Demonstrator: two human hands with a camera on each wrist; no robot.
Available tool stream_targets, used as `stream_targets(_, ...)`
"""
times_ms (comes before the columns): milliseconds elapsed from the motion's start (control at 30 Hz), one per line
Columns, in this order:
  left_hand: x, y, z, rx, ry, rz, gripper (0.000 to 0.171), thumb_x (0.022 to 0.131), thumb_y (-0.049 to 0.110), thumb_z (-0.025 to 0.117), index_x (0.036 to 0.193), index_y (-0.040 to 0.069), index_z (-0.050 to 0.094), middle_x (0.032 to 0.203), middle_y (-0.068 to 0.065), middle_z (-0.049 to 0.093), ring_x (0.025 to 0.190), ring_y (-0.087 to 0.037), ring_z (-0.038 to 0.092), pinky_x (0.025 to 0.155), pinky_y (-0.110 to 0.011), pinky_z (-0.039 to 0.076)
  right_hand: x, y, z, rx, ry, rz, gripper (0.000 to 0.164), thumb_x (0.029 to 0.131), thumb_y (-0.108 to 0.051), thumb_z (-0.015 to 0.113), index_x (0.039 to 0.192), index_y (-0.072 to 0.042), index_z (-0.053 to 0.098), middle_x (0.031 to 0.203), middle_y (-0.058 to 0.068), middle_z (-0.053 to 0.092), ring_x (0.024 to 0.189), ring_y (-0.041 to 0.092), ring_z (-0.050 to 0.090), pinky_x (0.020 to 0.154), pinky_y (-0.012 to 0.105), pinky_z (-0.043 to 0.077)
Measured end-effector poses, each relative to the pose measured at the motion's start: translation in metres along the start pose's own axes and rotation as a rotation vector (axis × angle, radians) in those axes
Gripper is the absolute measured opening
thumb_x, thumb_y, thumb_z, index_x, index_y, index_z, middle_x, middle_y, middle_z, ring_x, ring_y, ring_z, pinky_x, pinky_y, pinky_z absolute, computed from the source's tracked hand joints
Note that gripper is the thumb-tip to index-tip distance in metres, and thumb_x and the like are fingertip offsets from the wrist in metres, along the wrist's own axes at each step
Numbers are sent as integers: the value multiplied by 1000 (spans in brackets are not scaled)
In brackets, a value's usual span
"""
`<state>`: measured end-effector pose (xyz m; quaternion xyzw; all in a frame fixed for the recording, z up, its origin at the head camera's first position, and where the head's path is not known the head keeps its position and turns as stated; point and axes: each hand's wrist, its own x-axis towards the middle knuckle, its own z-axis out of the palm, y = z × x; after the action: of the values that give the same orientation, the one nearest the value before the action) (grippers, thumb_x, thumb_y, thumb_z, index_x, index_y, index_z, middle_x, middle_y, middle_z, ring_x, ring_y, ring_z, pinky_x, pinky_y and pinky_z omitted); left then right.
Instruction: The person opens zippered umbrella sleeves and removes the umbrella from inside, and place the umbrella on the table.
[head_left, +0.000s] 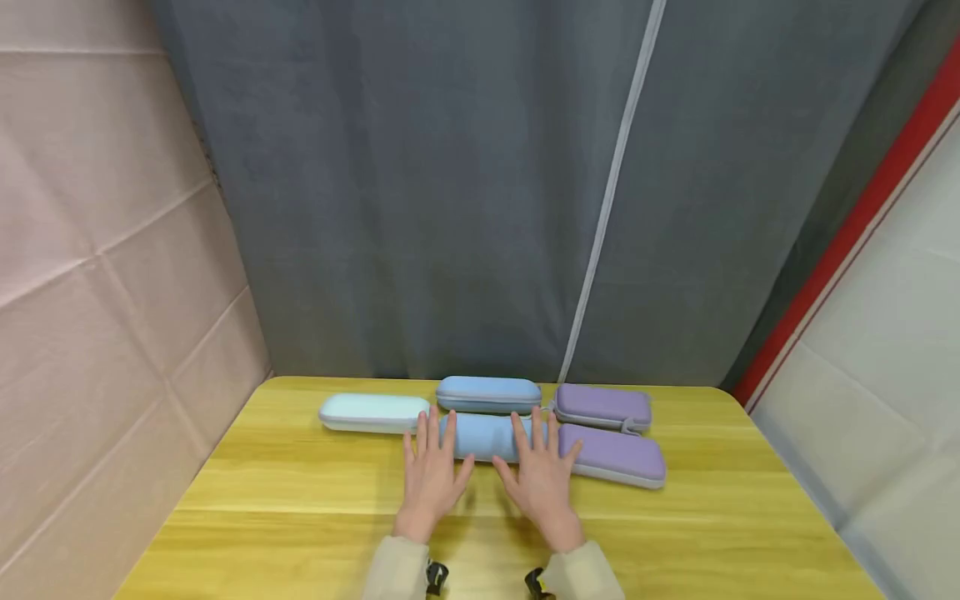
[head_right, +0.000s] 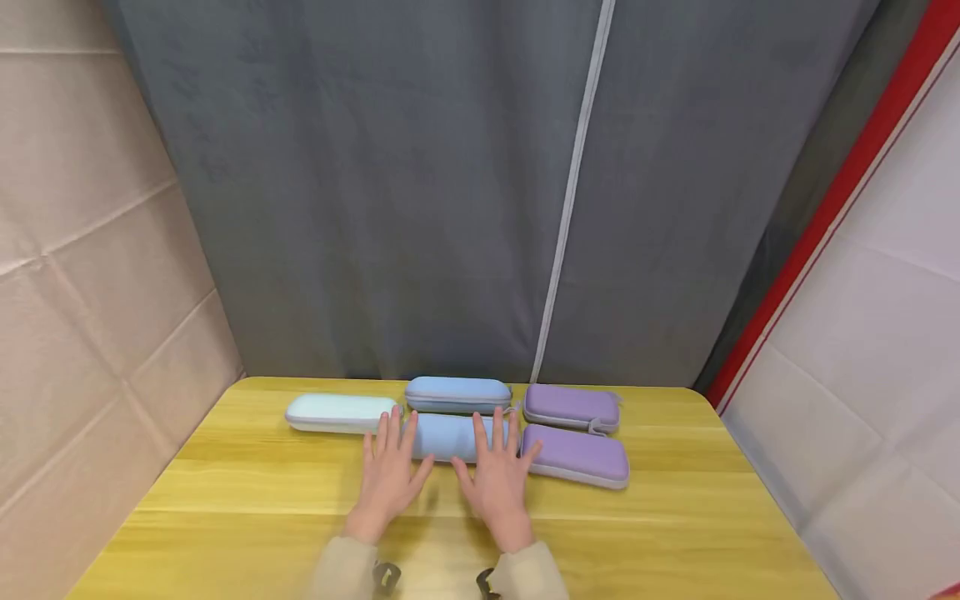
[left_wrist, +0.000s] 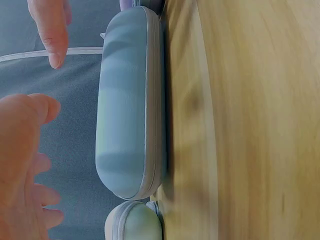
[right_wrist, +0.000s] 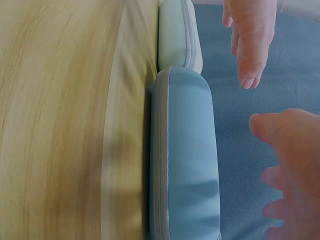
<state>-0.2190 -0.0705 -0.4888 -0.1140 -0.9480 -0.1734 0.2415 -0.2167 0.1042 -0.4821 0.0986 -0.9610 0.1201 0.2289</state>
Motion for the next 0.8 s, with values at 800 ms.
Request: stream_targets(800, 7, -67, -23, -132, 110, -26, 51, 78, 10, 69, 123, -6, 51, 129, -27, 47, 122, -45, 38, 97, -60, 28, 19, -37, 8, 240, 239, -214, 67, 67, -23, 83, 122, 2, 54, 113, 19, 56, 102, 37, 54, 75, 48, 49)
